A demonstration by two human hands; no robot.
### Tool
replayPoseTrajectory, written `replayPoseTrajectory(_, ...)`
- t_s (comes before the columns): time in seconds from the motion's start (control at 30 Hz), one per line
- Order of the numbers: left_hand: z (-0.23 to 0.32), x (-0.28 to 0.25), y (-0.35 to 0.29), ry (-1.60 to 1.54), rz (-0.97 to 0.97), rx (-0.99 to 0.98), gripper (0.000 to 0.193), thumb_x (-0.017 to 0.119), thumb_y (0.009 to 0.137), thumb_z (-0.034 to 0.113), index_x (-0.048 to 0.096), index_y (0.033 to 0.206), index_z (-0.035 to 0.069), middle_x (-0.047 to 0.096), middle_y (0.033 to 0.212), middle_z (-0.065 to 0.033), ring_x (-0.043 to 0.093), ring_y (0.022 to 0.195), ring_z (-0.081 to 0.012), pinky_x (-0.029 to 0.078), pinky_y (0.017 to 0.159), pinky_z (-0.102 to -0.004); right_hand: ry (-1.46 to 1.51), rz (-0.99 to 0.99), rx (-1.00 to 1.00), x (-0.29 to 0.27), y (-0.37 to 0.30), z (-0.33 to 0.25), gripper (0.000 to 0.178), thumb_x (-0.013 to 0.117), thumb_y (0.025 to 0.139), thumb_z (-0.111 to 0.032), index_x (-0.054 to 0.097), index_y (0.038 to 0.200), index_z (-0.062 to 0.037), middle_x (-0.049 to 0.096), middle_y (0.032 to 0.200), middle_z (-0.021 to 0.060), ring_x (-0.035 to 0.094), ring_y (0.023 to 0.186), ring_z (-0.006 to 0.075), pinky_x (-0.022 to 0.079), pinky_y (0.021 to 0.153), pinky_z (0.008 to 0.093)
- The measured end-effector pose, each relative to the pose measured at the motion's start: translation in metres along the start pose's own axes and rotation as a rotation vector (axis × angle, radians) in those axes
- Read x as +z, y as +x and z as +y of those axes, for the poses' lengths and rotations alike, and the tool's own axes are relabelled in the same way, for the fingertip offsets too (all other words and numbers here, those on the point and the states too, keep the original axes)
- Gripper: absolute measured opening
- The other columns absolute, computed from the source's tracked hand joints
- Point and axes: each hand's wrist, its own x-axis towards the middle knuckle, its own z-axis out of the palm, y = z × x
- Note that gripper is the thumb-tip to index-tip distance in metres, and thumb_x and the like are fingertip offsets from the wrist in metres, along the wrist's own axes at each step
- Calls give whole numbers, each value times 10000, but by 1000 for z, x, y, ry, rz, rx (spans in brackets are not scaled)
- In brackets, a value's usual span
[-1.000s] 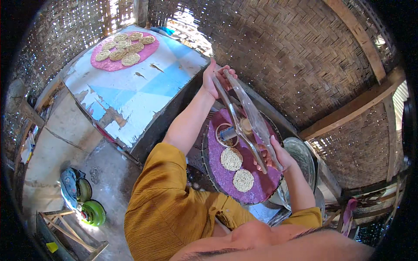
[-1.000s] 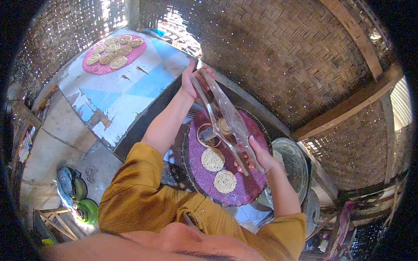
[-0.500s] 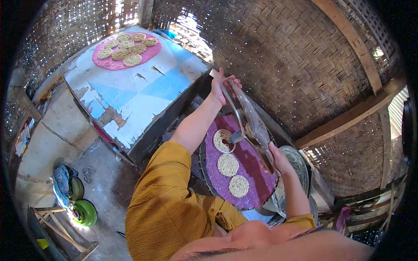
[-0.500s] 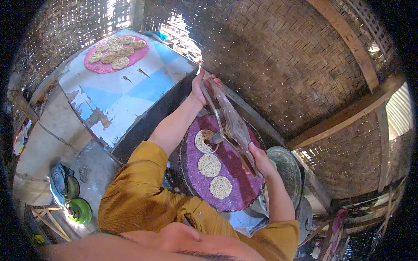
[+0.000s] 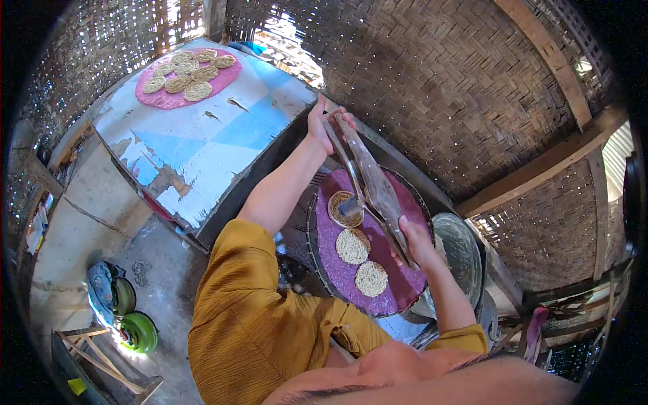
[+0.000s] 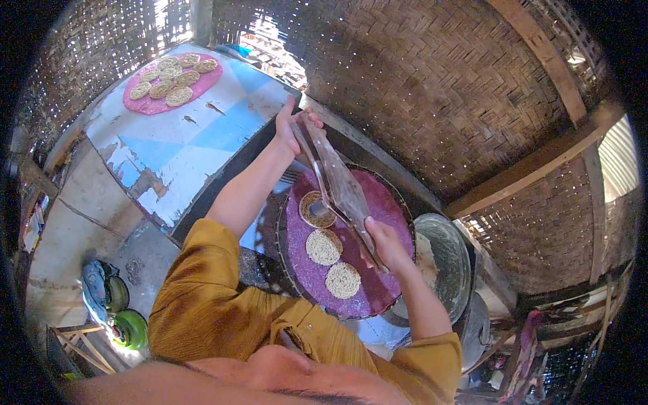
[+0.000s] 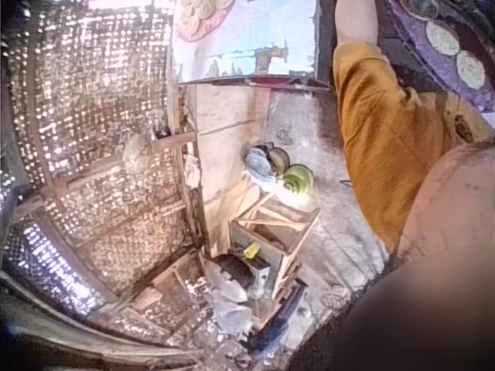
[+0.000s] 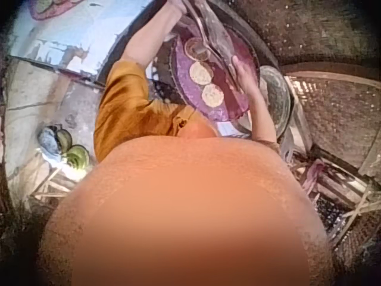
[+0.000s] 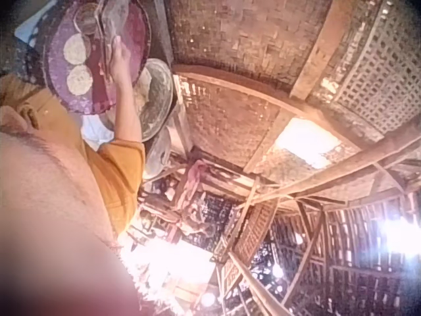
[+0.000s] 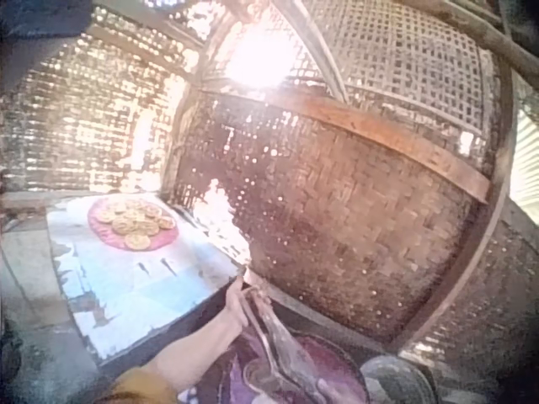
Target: The person shapes round rice crackers by placing a metal ring on a cloth-covered surface and filling it with dough using a spoon and a wooden mold.
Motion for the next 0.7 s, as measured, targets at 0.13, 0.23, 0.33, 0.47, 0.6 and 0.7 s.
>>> replayPoseTrajectory(0.13, 1, -3, 4, -62, -38, -13, 538, 410, 808, 643, 469, 696, 120, 493, 604, -42, 512, 620, -262, 429, 627, -446, -77, 34, -62, -3, 0, -9, 450, 395, 902, -466, 517, 824, -40, 533, 563, 69, 500, 405, 156, 389, 371, 282)
replayPoseTrajectory(0.23, -8, -9, 3, -33, 42, -5, 557, 378, 810, 658, 463, 681, 123, 485, 585, -39, 507, 606, -262, 428, 628, -442, -119, 64, -33, -6, -6, -8, 438, 396, 905, -456, 516, 820, -43, 528, 561, 69, 500, 409, 156, 390, 374, 287)
replayPoseTrajectory(0.33, -13, -23, 2, -90, -97, -46, 629, 399, 777, 692, 544, 734, 82, 545, 667, -98, 546, 695, -294, 440, 664, -438, -99, 41, 7, -10, -11, -5, 427, 400, 907, -447, 517, 835, -43, 524, 572, 68, 498, 424, 152, 393, 390, 293)
replayPoseTrajectory(0.47, -21, 14, -18, 62, -91, -16, 736, 335, 796, 699, 538, 1055, 41, 607, 869, -128, 573, 856, -302, 440, 803, -474, 0, 116, -132, -26, -30, -7, 403, 430, 901, -424, 517, 980, -38, 547, 718, 51, 523, 564, 128, 412, 480, 274)
replayPoseTrajectory(0.6, -34, 31, -64, 1025, -552, 32, 565, 503, 829, 432, 471, 1194, 3, 568, 1108, -146, 540, 1030, -277, 409, 919, -391, 77, 141, -328, -23, -26, -15, 429, 464, 895, -398, 454, 1159, -60, 534, 905, 19, 508, 749, 94, 431, 629, 257)
replayPoseTrajectory(0.7, -67, -7, -74, 1378, -315, 210, 422, 471, 857, 275, 475, 1173, -5, 540, 1162, -113, 524, 1061, -233, 404, 934, -385, 174, 48, -356, 15, -14, -37, 447, 448, 903, -412, 438, 1195, -73, 539, 884, 12, 507, 755, 93, 430, 649, 248)
